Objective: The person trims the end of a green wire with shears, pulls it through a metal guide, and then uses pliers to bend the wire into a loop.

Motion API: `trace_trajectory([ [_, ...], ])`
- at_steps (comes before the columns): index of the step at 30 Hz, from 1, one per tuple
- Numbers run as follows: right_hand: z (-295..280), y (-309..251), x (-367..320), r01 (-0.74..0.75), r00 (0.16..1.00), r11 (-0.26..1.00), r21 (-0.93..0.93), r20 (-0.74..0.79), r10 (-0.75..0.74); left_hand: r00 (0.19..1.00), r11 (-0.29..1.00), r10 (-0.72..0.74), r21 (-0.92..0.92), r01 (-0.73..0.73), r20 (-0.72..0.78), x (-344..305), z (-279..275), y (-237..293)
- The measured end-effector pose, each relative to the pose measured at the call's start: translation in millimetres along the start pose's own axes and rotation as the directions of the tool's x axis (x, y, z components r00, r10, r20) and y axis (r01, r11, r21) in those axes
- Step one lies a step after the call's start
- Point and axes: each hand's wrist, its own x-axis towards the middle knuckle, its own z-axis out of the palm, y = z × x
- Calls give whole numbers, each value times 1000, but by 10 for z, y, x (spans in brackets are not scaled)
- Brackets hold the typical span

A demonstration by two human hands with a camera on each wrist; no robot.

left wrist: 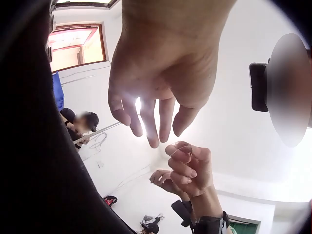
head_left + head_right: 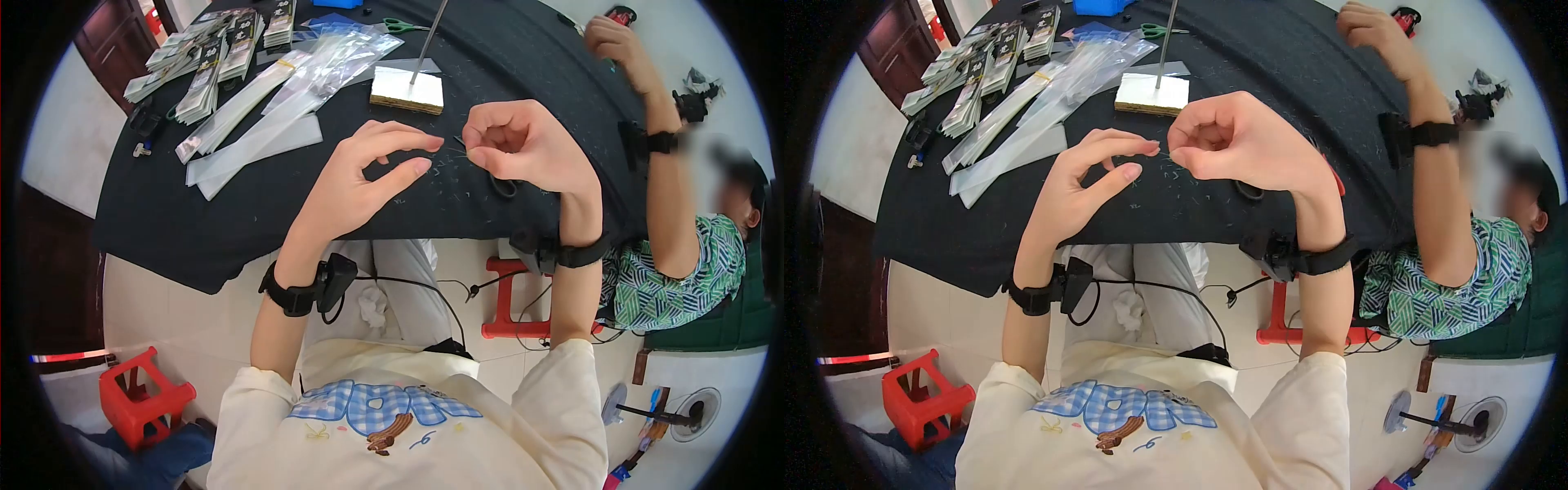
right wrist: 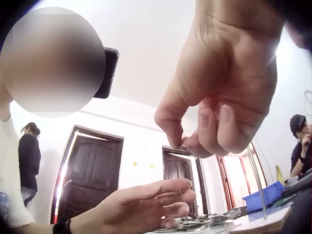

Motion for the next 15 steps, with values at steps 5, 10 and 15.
trace_trajectory([
  [5,78,-77,59,5,999,1000,22,37,-6,998,999,44,-32,-45,-34,15,11,-5],
  [10,91,-50,48,15,999,1000,-16,28,-15,998,997,11,-81,-15,-57,-14,-11,-50],
  [15,93,0,-1,-10,993,999,-41,-114,5,969,847,-237,-473,243,73,-114,-134,-26],
])
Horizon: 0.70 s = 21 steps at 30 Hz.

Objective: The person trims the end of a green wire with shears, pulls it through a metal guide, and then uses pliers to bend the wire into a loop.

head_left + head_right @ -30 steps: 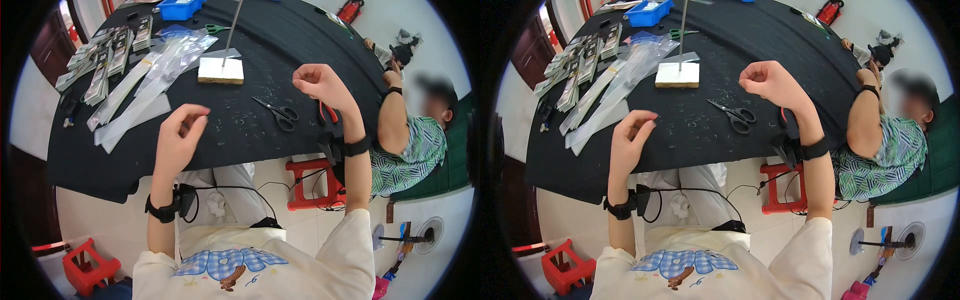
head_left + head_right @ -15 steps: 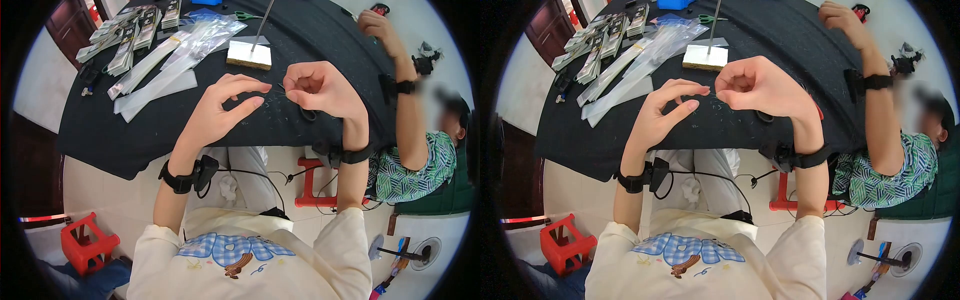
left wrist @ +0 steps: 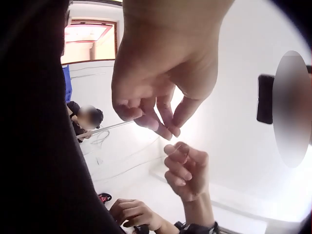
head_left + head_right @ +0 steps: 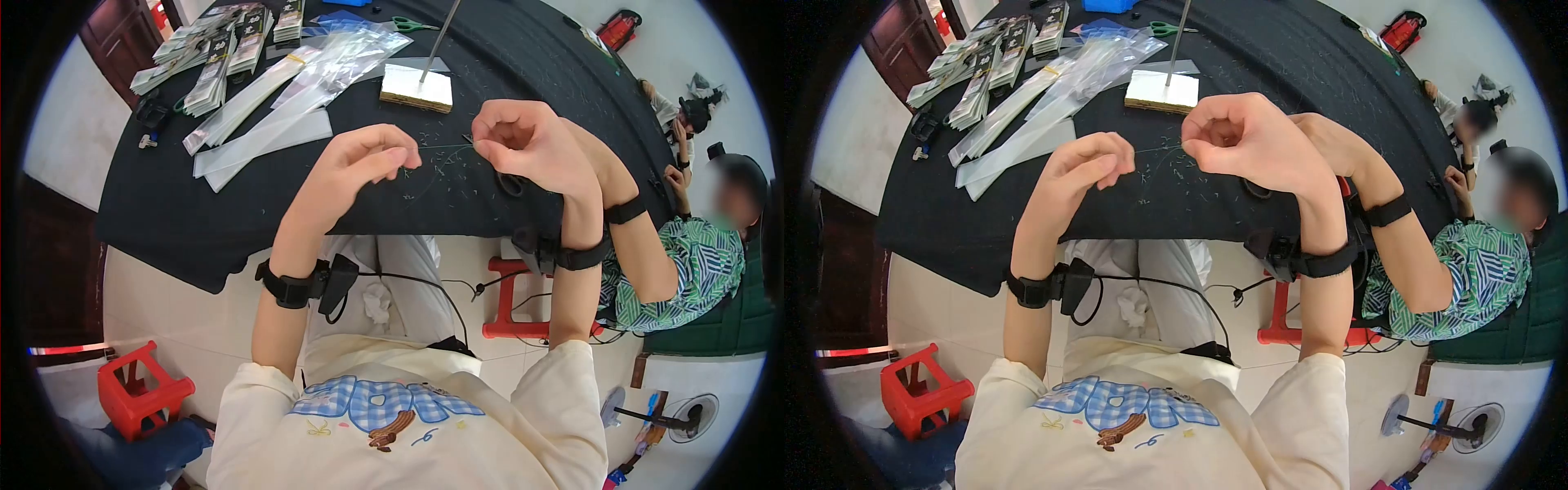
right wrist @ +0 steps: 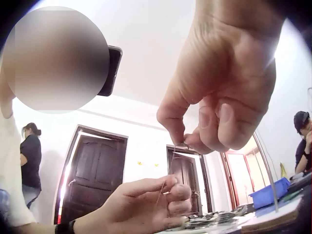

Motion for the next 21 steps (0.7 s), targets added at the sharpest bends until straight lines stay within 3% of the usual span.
trace_trajectory([
  [2,-13,41,-12,2,999,1000,-31,-36,-4,1000,997,11,-79,-10,5,-35,-45,-26],
  [4,-41,79,-25,3,997,998,-60,-72,-7,997,913,32,-407,-2,68,-83,-137,-70],
  [5,-63,99,-27,10,995,998,-62,-98,-16,997,914,30,-405,0,67,-103,-162,-76],
  [7,-91,94,-38,-1,990,997,-72,-144,-9,992,792,0,-606,75,124,-134,-200,-84],
  [17,-173,42,-87,-21,987,993,-113,-161,2,998,835,-34,-547,57,51,-149,-140,-152],
  [19,-184,33,-103,-16,986,993,-120,-168,-4,997,904,-11,-426,-23,-76,-157,-139,-218],
  [21,-202,18,-115,-13,985,992,-127,-175,-10,997,931,-40,-365,12,-70,-176,-180,-180],
])
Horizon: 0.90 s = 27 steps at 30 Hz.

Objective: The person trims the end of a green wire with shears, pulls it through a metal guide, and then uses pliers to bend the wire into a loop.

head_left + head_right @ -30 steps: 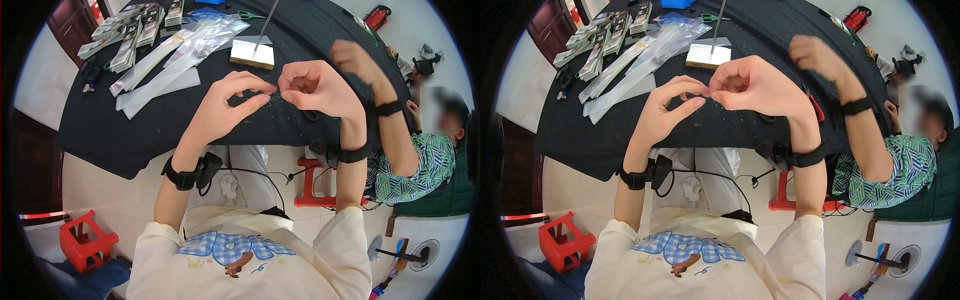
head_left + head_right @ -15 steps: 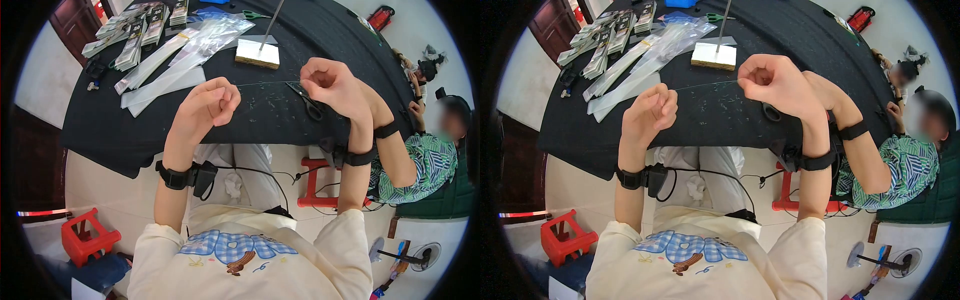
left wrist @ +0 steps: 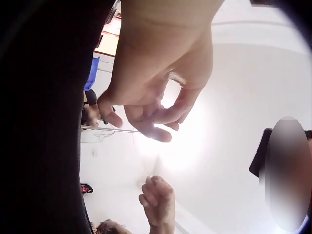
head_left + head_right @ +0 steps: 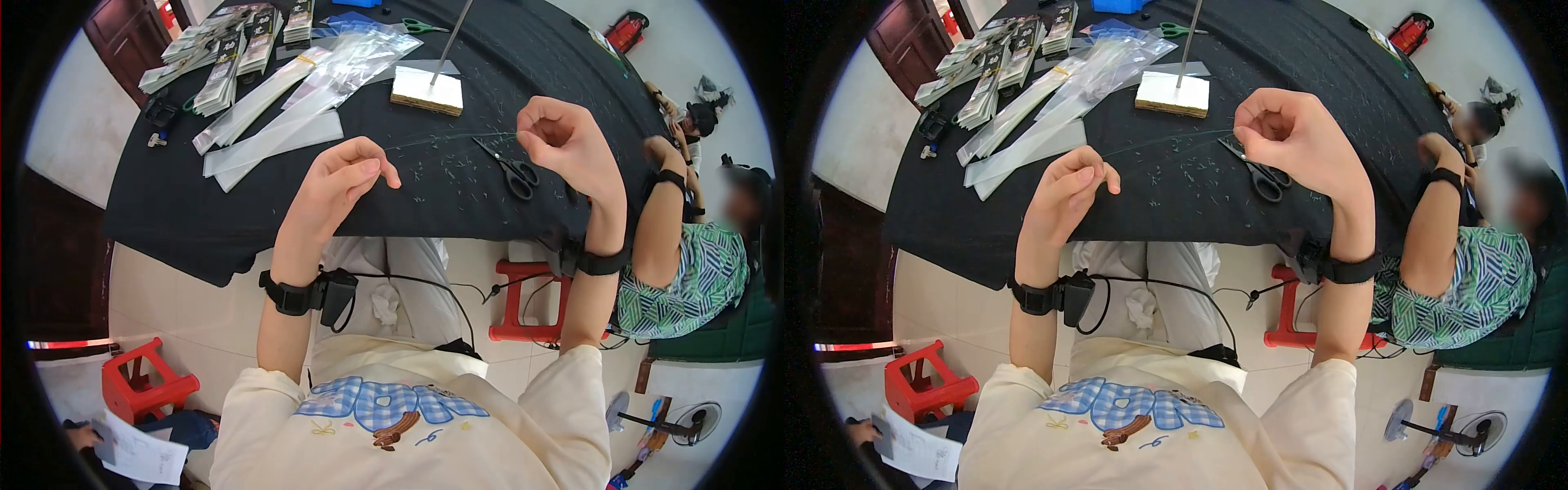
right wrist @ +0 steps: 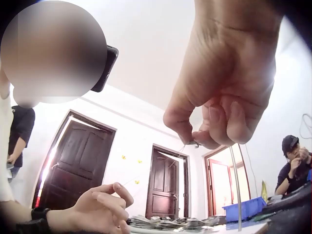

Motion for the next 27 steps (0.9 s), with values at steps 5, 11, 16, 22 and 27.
trace_trajectory([
  [5,-77,-2,-2,19,1000,999,-26,0,-19,997,988,-67,136,70,-31,-45,48,59],
  [11,-95,36,27,18,1000,999,-51,-2,-18,997,982,-78,175,76,4,-37,78,12],
  [16,-129,26,-12,9,1000,1000,-12,-5,-9,994,975,-33,215,55,-103,-39,84,12],
  [22,-81,142,32,22,1000,1000,-20,-11,-23,930,931,-94,-298,209,357,-92,59,-81],
  [27,162,207,104,35,994,999,-39,104,-31,791,860,-20,-393,326,612,-202,274,-235],
])
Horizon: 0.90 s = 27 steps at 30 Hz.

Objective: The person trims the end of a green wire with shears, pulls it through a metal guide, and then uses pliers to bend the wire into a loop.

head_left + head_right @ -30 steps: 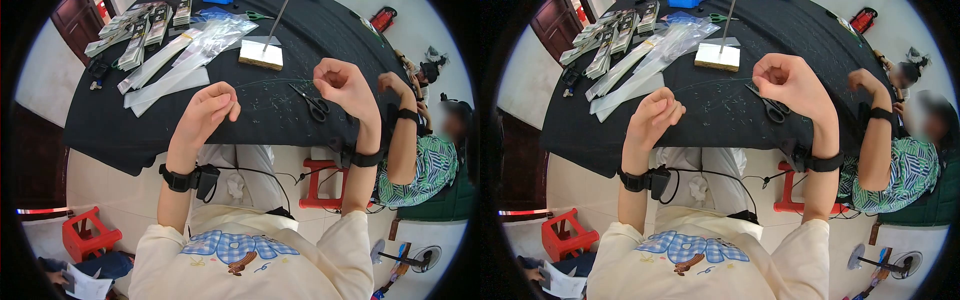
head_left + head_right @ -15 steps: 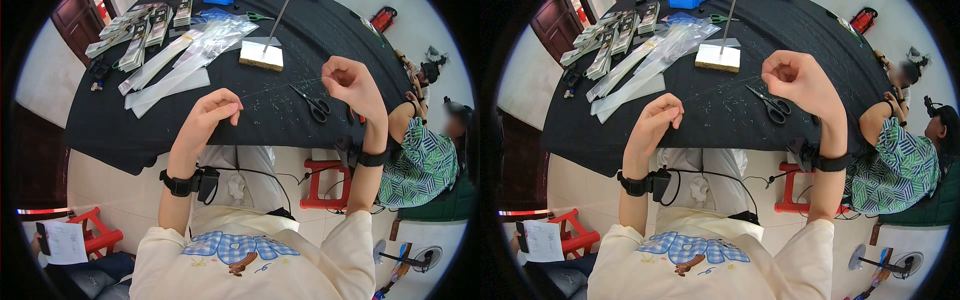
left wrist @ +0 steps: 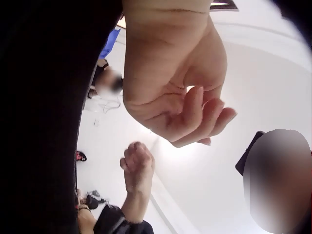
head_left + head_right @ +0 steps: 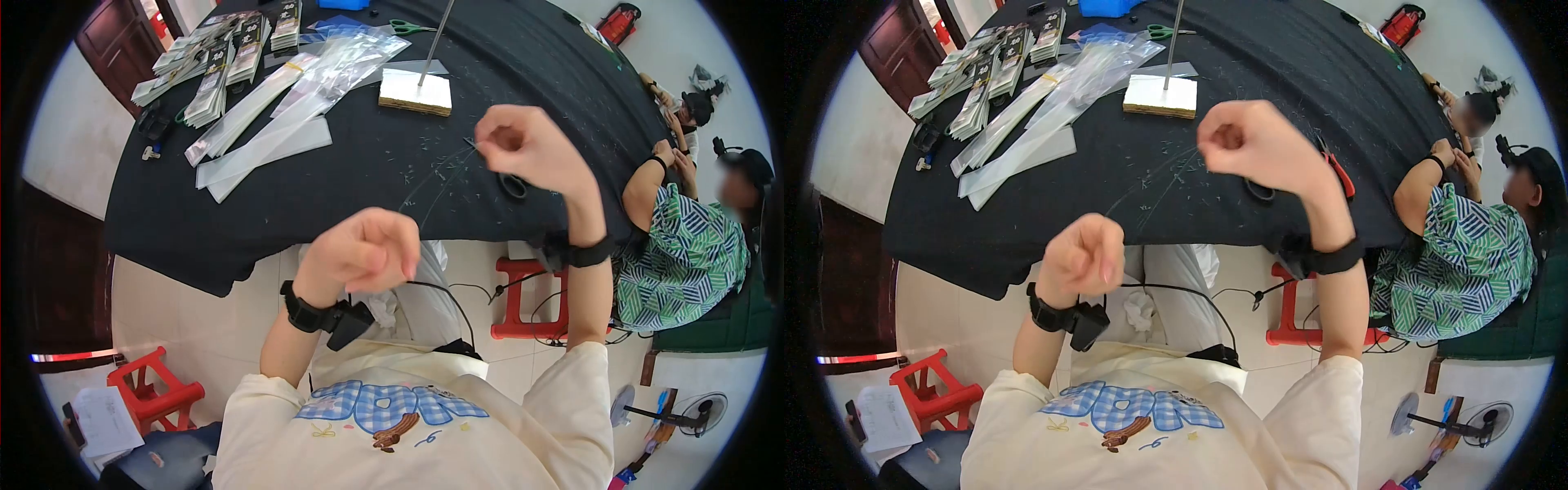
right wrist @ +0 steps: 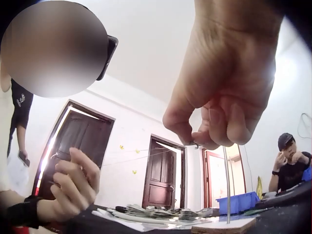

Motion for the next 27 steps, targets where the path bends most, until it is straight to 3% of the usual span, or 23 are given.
trace_trajectory([
  [2,172,23,48,13,997,999,-40,76,-10,989,999,-4,-49,12,148,1,27,-140],
  [4,300,72,82,62,991,995,-82,126,-51,979,988,-61,-129,88,196,49,141,-137],
  [6,328,63,70,50,991,995,-90,126,-38,992,985,129,-116,-128,9,-7,130,-231],
  [7,316,84,54,45,993,996,-71,113,-37,977,958,179,-246,-147,112,149,188,-47],
  [8,300,100,37,40,994,998,-52,99,-34,978,958,179,-245,-147,111,166,160,19],
  [10,244,82,2,18,997,999,-42,80,-14,949,918,314,-258,-302,7,126,100,142],
  [14,197,81,-52,-5,999,1000,-3,49,5,905,881,425,-222,-417,-13,70,-53,210],
  [16,223,61,-79,-15,998,1000,22,57,13,846,808,510,-252,-533,-155,91,-30,230],
  [18,243,54,-112,-25,998,999,44,65,22,844,818,528,-209,-535,-92,114,-54,249],
  [20,274,64,-138,13,998,998,66,65,-17,727,807,549,35,-590,-411,173,80,267],
  [21,278,27,-165,-9,998,998,64,57,6,727,806,551,37,-590,-411,198,73,267],
  [22,295,3,-191,-8,998,998,64,58,4,670,815,547,134,-564,-502,229,58,273],
  [23,322,-22,-218,63,998,998,26,21,-64,601,821,544,225,-524,-585,248,52,273],
  [24,343,-52,-238,133,991,991,-15,-14,-134,601,821,545,226,-525,-585,254,47,270],
  [26,369,-156,-285,186,982,976,-114,5,-187,579,841,519,498,-214,-629,266,38,255],
  [27,402,-184,-312,221,974,963,-153,-22,-227,564,837,511,526,-151,-649,283,39,238],
])
